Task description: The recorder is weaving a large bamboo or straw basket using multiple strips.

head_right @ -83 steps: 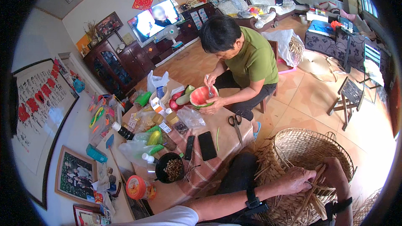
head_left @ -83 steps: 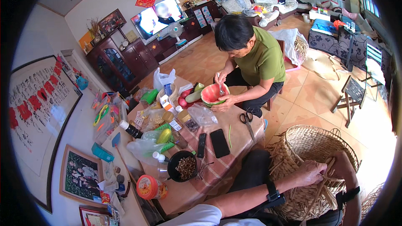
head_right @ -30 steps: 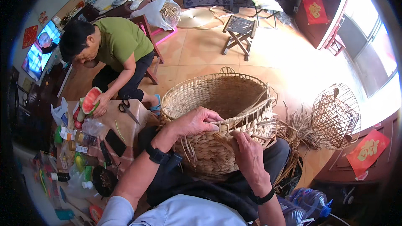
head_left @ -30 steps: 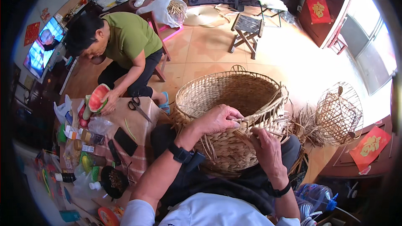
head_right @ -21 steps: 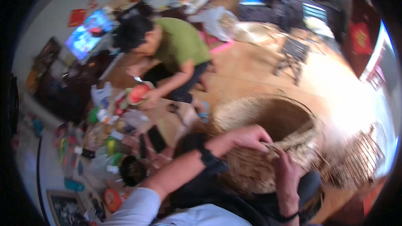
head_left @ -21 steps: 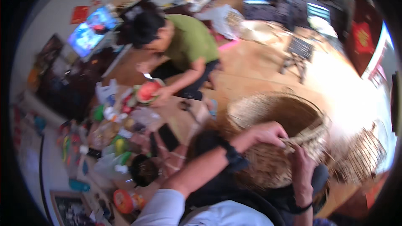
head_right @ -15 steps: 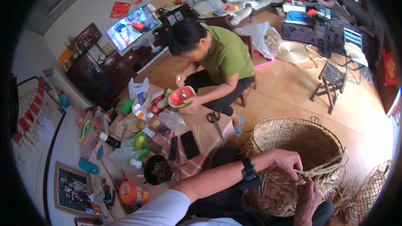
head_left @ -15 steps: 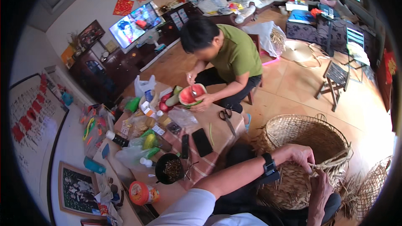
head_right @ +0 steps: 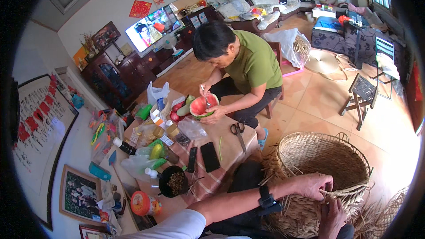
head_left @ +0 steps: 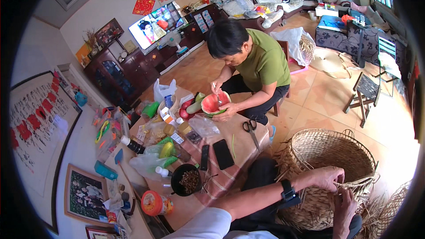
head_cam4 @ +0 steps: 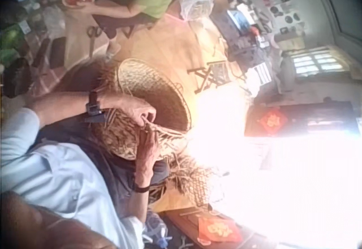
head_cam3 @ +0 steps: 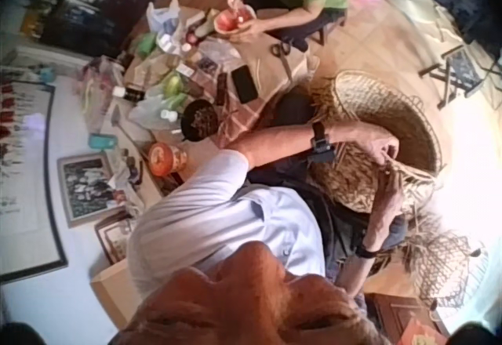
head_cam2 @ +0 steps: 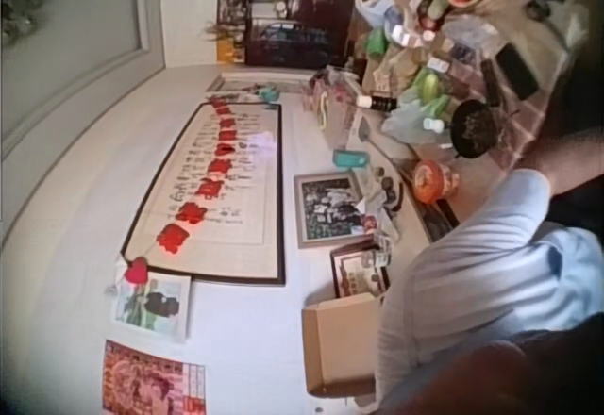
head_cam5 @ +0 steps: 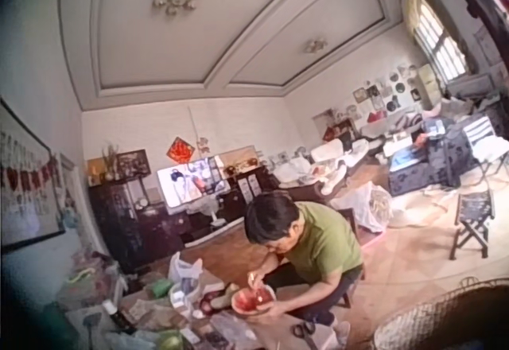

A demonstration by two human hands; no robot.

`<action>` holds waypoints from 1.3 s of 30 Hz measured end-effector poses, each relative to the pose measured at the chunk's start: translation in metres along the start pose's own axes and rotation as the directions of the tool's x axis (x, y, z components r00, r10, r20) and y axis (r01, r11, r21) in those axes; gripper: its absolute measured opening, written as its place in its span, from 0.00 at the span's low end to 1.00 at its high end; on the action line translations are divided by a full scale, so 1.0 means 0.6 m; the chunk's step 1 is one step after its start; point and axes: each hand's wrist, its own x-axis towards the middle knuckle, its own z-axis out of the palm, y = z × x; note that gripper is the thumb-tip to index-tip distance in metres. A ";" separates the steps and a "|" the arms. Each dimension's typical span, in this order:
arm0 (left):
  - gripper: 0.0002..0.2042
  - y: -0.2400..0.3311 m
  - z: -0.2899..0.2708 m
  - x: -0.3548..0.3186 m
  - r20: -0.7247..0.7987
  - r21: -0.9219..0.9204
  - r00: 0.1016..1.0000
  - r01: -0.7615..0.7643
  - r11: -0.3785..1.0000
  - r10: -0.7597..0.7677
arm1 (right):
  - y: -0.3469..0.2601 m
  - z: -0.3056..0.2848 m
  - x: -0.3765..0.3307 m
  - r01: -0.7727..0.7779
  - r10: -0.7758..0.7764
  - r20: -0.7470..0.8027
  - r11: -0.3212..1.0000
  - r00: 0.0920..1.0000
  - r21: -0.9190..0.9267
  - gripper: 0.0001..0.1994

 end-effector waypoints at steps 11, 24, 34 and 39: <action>0.15 0.024 0.002 -0.021 -0.176 0.032 0.980 -0.089 0.996 0.093 | -0.026 0.022 0.013 -0.105 0.104 -0.035 0.994 0.994 -0.028 0.10; 0.15 0.005 0.005 -0.013 -0.162 -0.002 0.981 -0.111 0.994 0.109 | -0.055 -0.045 0.020 0.189 -0.188 0.059 0.982 0.980 -0.016 0.18; 0.15 0.009 0.004 -0.014 -0.127 -0.008 0.986 -0.109 0.994 0.107 | 0.013 -0.003 0.014 0.043 -0.048 0.021 0.978 0.999 0.202 0.14; 0.15 0.009 0.013 -0.016 -0.210 0.065 0.971 -0.104 0.992 0.116 | -0.004 -0.013 0.025 0.071 -0.076 0.038 0.990 0.996 0.120 0.10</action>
